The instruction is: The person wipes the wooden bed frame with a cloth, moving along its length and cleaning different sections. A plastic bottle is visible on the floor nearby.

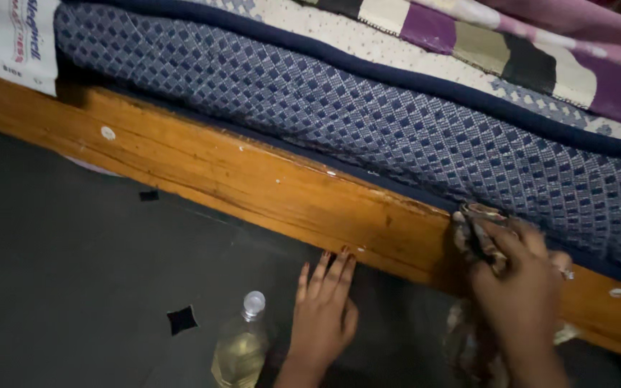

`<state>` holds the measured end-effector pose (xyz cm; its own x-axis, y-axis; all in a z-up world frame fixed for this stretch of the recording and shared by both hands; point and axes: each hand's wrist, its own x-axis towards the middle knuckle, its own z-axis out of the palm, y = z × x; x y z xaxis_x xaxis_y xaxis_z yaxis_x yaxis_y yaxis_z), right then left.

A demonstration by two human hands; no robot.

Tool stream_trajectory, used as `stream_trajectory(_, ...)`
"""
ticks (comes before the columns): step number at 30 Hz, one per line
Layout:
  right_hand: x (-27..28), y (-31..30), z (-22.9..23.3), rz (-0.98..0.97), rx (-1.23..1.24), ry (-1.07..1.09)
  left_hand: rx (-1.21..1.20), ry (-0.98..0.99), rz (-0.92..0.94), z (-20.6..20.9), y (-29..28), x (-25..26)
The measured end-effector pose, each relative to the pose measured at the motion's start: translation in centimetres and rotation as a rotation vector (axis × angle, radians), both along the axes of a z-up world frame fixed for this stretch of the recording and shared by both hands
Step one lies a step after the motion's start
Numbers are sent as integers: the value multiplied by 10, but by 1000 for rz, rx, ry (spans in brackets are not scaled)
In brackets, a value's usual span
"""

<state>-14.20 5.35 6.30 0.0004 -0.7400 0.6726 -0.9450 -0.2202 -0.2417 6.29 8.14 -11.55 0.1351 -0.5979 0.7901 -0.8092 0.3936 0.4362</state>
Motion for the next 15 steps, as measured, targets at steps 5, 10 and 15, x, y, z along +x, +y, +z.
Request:
stream_trajectory(5,32,-3,-12,-60,-61,97,12,54,-25,2,0,-9)
stream_trajectory(10,93,-6,-2,146,-232,214,40,51,-13,0,1,-11)
stream_trajectory(15,151,-1,9,310,-262,261,77,63,-67,-10,-3,-10)
